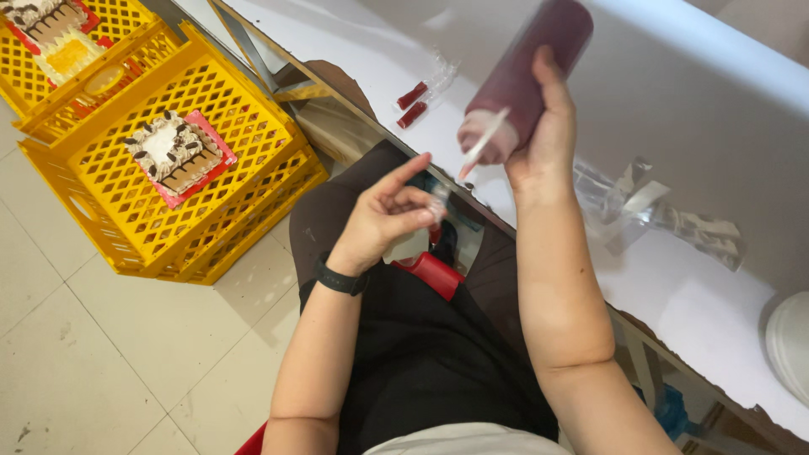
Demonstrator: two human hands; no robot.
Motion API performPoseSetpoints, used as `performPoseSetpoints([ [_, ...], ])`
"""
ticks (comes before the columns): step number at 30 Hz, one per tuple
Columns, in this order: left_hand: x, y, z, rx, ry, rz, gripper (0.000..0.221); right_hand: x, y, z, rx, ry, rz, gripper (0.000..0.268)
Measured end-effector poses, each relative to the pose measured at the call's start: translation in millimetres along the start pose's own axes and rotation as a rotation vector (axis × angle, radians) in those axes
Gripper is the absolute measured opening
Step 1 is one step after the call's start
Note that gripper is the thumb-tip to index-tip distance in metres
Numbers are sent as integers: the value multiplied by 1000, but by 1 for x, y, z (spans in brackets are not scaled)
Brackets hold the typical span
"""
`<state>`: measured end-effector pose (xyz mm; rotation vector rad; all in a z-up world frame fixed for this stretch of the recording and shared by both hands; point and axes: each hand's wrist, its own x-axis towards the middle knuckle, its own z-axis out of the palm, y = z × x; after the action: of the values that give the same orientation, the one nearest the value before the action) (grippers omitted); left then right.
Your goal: The person fills small plastic pouches with sauce from a squeeze bottle and seals them by hand.
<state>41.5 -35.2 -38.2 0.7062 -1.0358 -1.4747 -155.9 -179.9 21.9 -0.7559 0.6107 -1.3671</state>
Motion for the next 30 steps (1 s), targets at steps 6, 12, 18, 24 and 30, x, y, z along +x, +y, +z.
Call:
performPoseSetpoints([
  [6,55,21,-60,207,272,132,65,51,19,-47,575,185,366,69],
  [12,174,26,-92,813,280,2,64,93,35,-88,1077,246,492,72],
  [18,199,-8,-77,1305,278,554,66,70,35,-88,945,-4,143,62],
  [24,137,-20,-36,939,353,297,40,-36,-31,-133,-546,318,-184,51],
  [30,117,-38,13,819,245,286,30,-8,-63,-207,-1883,514,-178,41],
])
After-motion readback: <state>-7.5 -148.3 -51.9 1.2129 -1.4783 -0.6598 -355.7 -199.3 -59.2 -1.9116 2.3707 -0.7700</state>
